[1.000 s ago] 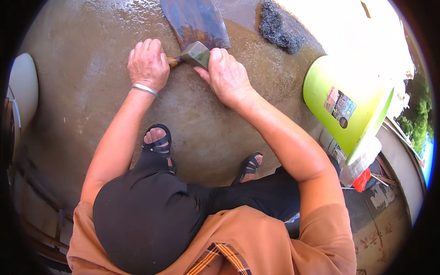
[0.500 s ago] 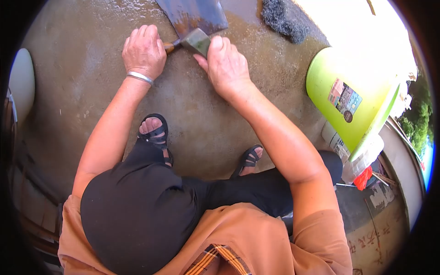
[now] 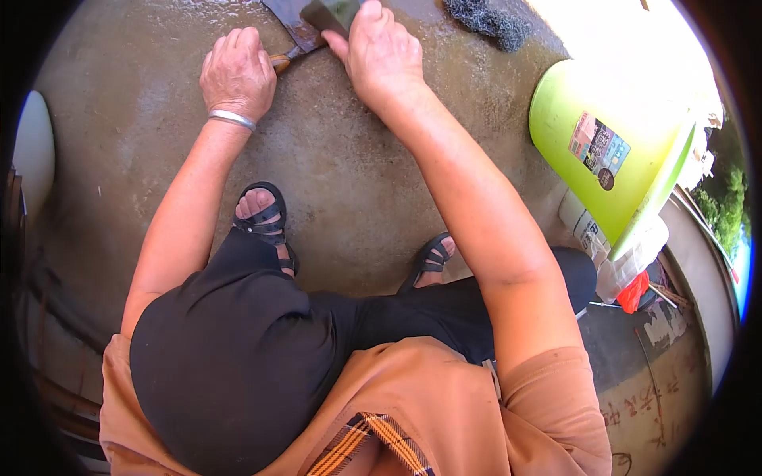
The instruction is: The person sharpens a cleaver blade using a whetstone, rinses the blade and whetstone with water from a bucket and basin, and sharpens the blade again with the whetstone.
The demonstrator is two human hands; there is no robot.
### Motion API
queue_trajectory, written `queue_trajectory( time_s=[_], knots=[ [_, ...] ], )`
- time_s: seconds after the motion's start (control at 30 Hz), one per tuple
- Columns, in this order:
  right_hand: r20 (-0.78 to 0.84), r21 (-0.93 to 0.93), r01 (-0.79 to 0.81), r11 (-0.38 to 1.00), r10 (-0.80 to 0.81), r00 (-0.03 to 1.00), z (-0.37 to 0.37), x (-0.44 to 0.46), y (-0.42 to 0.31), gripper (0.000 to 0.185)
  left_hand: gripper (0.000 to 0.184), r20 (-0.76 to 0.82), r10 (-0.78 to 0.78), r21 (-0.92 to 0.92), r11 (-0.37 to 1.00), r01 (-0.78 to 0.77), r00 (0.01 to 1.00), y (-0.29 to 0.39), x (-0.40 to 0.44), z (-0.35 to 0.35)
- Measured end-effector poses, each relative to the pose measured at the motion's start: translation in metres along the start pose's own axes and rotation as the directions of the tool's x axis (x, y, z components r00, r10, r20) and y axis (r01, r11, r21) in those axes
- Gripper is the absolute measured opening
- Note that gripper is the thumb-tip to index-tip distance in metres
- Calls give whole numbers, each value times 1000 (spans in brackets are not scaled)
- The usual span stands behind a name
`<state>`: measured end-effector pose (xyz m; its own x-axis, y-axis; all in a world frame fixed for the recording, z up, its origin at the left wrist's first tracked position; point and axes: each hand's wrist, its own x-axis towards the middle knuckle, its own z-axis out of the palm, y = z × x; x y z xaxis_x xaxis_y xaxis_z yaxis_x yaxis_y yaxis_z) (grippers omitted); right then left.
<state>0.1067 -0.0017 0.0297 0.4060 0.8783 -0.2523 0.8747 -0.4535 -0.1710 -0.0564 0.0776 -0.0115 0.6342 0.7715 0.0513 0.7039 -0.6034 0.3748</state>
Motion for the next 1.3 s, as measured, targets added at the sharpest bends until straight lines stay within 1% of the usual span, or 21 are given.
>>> queue_trajectory(
  time_s=[0.13,0.17,0.2,0.23,0.3,0.33,0.37,0.43,0.5,0.53,0.63,0.67,0.7,0.77,0.83,0.93,1.0,1.07,1.17,1.23,1.3],
  knots=[
    [-71,-58,-35,998,31,997,-3,29,1,48,8,-22,-19,12,1000,19,1000,-1,3,2],
    [-54,-1,-33,999,33,998,0,14,6,48,8,16,-48,17,999,48,999,1,1,0],
    [-9,-23,-17,1000,17,1000,3,-6,11,49,8,49,-82,21,996,81,995,3,2,-2],
    [103,7,-41,999,40,994,0,-24,12,50,8,22,-86,20,996,86,996,3,6,-4],
    [82,43,-71,997,68,994,4,-39,14,50,8,63,-71,3,997,71,995,3,3,-2],
    [70,24,-68,997,66,995,1,-35,11,50,8,33,-43,5,999,43,999,2,2,-2],
    [63,5,-68,998,68,996,0,-22,10,49,8,69,-45,-3,999,46,997,2,-2,-3],
    [12,0,-59,998,59,998,-2,16,3,48,8,36,-70,-5,998,70,997,4,0,-1],
    [-129,-38,-137,990,131,983,-7,49,-13,41,7,29,-74,-2,997,74,997,4,0,-4],
    [-78,-32,-87,996,84,993,-7,50,-9,48,8,35,-94,-8,996,94,995,5,0,-4],
    [18,27,-5,1000,4,1000,0,-1,1,49,8,18,-127,-14,992,127,992,7,2,-5],
    [51,61,30,998,-33,998,3,-20,4,51,9,47,-89,-27,996,90,995,7,2,-6],
    [75,46,-8,999,4,997,-2,-26,-1,51,9,73,-52,-31,998,55,996,4,5,-6],
    [81,33,32,999,-34,996,-4,-10,3,51,10,52,-28,-32,999,29,998,-2,4,-5],
    [-16,-6,62,998,-62,998,-9,31,-5,52,12,19,38,-54,998,-37,999,0,3,-4],
    [-92,-20,128,992,-129,987,-22,107,-27,51,12,6,39,-47,998,-38,999,-2,10,-9],
    [26,-61,326,944,-325,945,-29,114,-28,49,13,22,26,-52,998,-25,999,-2,4,-7],
    [15,-37,340,940,-340,940,-19,70,-12,47,12,-2,-6,-69,998,6,1000,-3,6,-6],
    [167,23,348,937,-347,923,-17,-3,17,45,11,13,-81,-87,993,82,997,0,6,-5],
    [168,-6,336,942,-330,929,-19,3,10,45,12,-7,10,-105,994,-10,1000,-1,4,-7],
    [41,-12,321,947,-321,946,-15,44,-12,45,12,35,18,-110,994,-14,999,1,1,-6]
  ],
)
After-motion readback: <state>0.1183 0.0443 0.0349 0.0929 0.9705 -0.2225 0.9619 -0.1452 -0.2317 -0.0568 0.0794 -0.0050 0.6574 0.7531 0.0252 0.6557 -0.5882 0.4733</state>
